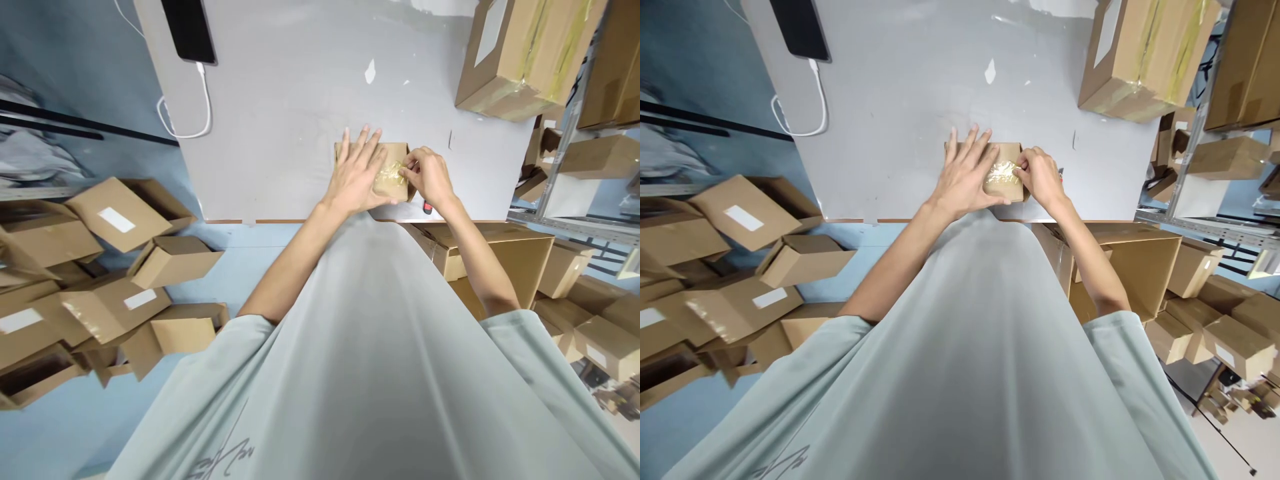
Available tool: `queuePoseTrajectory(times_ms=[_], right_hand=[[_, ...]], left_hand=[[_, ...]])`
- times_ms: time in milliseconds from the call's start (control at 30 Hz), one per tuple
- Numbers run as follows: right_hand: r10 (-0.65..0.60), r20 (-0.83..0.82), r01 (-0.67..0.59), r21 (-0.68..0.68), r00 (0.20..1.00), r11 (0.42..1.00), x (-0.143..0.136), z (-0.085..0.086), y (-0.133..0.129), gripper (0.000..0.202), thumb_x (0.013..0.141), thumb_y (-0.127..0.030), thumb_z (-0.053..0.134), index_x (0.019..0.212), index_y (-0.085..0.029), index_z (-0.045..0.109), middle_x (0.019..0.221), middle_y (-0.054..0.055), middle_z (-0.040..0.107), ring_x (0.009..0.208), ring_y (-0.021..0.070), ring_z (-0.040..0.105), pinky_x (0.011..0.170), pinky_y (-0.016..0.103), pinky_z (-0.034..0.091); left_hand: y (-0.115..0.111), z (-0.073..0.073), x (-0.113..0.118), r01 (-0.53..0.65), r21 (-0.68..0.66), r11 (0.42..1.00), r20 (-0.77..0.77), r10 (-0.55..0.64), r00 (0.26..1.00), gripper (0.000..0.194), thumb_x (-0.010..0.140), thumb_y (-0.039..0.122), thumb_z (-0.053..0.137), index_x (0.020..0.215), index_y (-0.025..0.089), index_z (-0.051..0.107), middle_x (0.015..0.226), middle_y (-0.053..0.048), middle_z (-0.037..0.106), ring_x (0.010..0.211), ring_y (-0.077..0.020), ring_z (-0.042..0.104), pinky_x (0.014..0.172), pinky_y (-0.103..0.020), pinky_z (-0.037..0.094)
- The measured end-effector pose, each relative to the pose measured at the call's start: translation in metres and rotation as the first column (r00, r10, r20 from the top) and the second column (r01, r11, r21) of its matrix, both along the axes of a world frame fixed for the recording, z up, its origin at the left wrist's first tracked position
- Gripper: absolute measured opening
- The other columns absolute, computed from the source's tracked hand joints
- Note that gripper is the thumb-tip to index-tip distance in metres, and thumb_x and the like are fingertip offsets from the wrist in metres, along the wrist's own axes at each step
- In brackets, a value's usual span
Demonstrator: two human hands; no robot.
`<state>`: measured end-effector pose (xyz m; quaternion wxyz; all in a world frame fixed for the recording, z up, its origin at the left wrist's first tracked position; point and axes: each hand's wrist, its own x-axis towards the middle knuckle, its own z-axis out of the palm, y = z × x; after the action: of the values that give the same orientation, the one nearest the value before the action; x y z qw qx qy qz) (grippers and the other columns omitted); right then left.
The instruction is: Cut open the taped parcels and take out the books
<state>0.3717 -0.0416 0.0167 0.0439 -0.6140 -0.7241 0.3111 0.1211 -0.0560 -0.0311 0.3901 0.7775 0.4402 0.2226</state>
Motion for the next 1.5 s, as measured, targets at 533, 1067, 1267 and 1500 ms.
queuePoseTrajectory(times_ms=[533, 1067, 1267, 1500], right_hand=[[0.104, 0.144, -0.110, 0.031, 0.984, 0.994, -0.035, 0.013, -0.043, 0.026, 0.116, -0.020, 0.037, 0.120, -0.019, 0.063, 0.129, 0.021, 0.071, 0.114, 0.0365, 0.072, 0.105, 0.057, 0.061], [0.004, 0.044, -0.011, 0.160, 0.999, 0.987, -0.058, 0.016, -0.068, 0.028, 0.114, -0.017, 0.045, 0.102, -0.025, 0.069, 0.106, 0.014, 0.073, 0.106, 0.0347, 0.066, 0.102, 0.054, 0.058], [0.022, 0.008, -0.022, 0.088, 1.000, 0.996, -0.092, 0.048, -0.094, 0.033, 0.119, -0.023, 0.045, 0.103, -0.029, 0.074, 0.109, 0.013, 0.074, 0.106, 0.0329, 0.071, 0.099, 0.049, 0.062], [-0.148, -0.163, 0.164, 0.092, 0.975, 0.982, -0.069, 0.051, -0.080, 0.035, 0.121, -0.053, 0.051, 0.118, -0.031, 0.078, 0.115, 0.009, 0.076, 0.103, 0.0277, 0.075, 0.095, 0.044, 0.067]], left_hand=[[-0.012, -0.013, -0.031, -0.010, -0.089, 0.996, -0.033, 0.007, 0.999, 0.134, 0.075, 0.091, 0.092, 0.184, 0.031, 0.040, 0.196, -0.018, 0.023, 0.182, -0.0549, 0.008, 0.145, -0.081, 0.010], [-0.007, -0.013, -0.044, 0.059, -0.059, 0.997, -0.044, -0.061, 0.997, 0.139, 0.075, 0.095, 0.088, 0.183, 0.025, 0.037, 0.191, -0.023, 0.031, 0.178, -0.0533, 0.025, 0.143, -0.073, 0.028], [0.001, -0.004, -0.031, -0.030, -0.114, 0.993, 0.010, 0.031, 0.999, 0.123, 0.080, 0.084, 0.090, 0.179, 0.025, 0.046, 0.191, -0.021, 0.034, 0.180, -0.0512, 0.022, 0.146, -0.070, 0.023], [-0.027, 0.057, -0.036, -0.235, -0.292, 0.927, 0.134, 0.283, 0.950, 0.060, 0.099, 0.076, 0.078, 0.131, 0.025, 0.081, 0.152, -0.015, 0.076, 0.156, -0.0421, 0.062, 0.134, -0.059, 0.049]])
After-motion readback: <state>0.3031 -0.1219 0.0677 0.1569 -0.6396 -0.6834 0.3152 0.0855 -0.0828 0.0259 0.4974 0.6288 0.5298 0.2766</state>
